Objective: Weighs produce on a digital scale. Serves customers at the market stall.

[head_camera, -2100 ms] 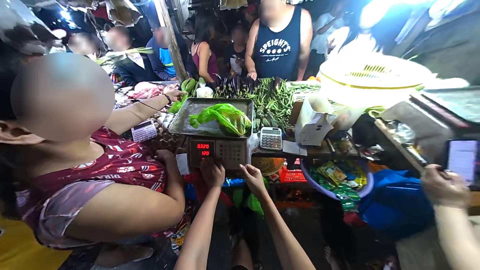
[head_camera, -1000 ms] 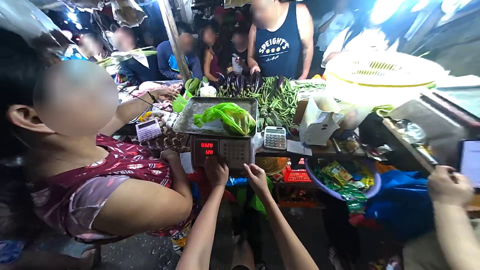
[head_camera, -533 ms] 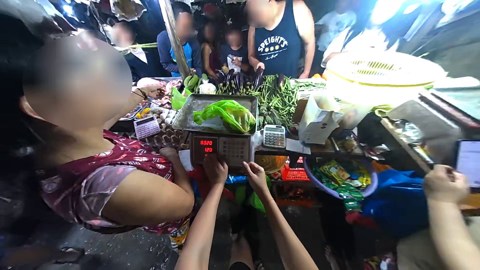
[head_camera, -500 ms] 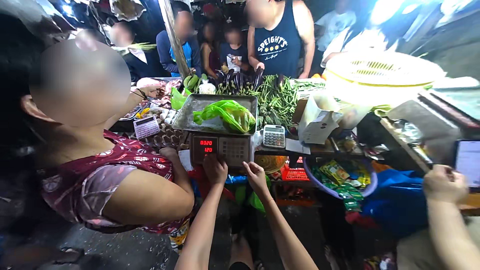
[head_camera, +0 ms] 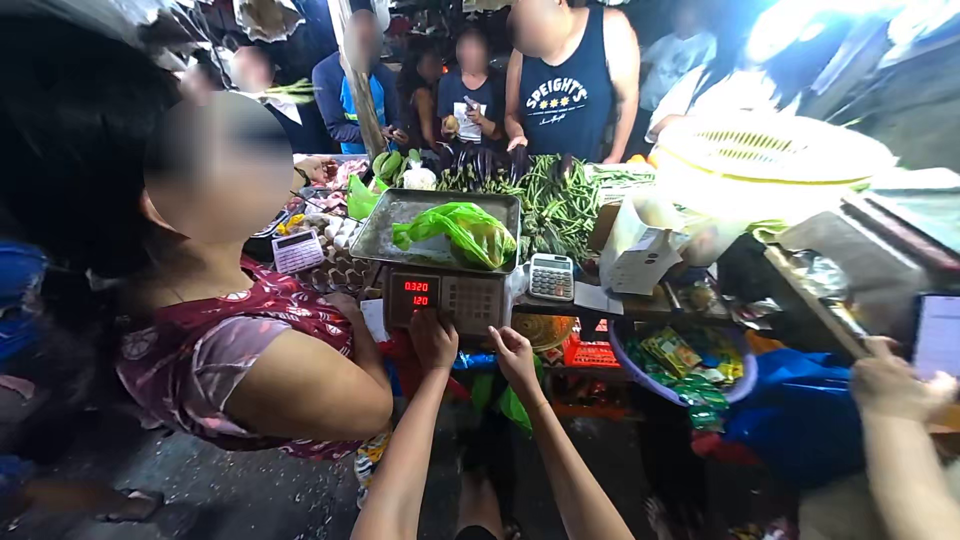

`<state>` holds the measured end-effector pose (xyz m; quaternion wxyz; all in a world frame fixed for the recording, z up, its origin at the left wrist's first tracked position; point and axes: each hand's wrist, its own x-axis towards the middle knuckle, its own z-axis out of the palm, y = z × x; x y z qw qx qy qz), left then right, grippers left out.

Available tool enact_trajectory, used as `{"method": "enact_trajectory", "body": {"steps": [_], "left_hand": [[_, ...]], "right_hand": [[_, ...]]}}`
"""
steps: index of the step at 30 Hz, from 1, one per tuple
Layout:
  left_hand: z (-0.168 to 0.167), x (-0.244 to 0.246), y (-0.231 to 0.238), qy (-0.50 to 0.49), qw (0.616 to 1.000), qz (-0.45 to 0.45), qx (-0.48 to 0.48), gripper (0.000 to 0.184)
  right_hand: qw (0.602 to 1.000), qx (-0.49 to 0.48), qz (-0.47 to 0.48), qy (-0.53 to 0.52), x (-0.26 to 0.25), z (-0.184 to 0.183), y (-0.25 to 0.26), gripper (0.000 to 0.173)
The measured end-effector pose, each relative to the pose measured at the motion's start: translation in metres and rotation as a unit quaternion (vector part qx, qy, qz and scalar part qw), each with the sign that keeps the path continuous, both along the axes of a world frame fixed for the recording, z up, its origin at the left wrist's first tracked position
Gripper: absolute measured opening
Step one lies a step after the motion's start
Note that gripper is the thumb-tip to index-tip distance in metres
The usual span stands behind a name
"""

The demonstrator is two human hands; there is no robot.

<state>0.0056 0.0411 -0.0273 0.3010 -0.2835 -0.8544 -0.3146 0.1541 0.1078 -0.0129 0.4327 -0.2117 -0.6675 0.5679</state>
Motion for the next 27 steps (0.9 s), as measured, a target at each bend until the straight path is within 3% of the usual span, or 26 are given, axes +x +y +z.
{"method": "enact_trajectory", "body": {"steps": [7,27], "left_hand": [[0.0015,0.0023,-0.0023,-0.035,0.999,-0.013,-0.018,0.041],[0.0000,0.0020,-0.0014,-0.019,1.000,0.005,-0.017,0.040]], "right_hand": [[1.000,0.023,-0.011,-0.011,-0.0002,-0.0038,0.0008,0.030],[1.000,0.008,-0.005,-0.002,0.0003,-0.0022,-0.0007,0.028]]}}
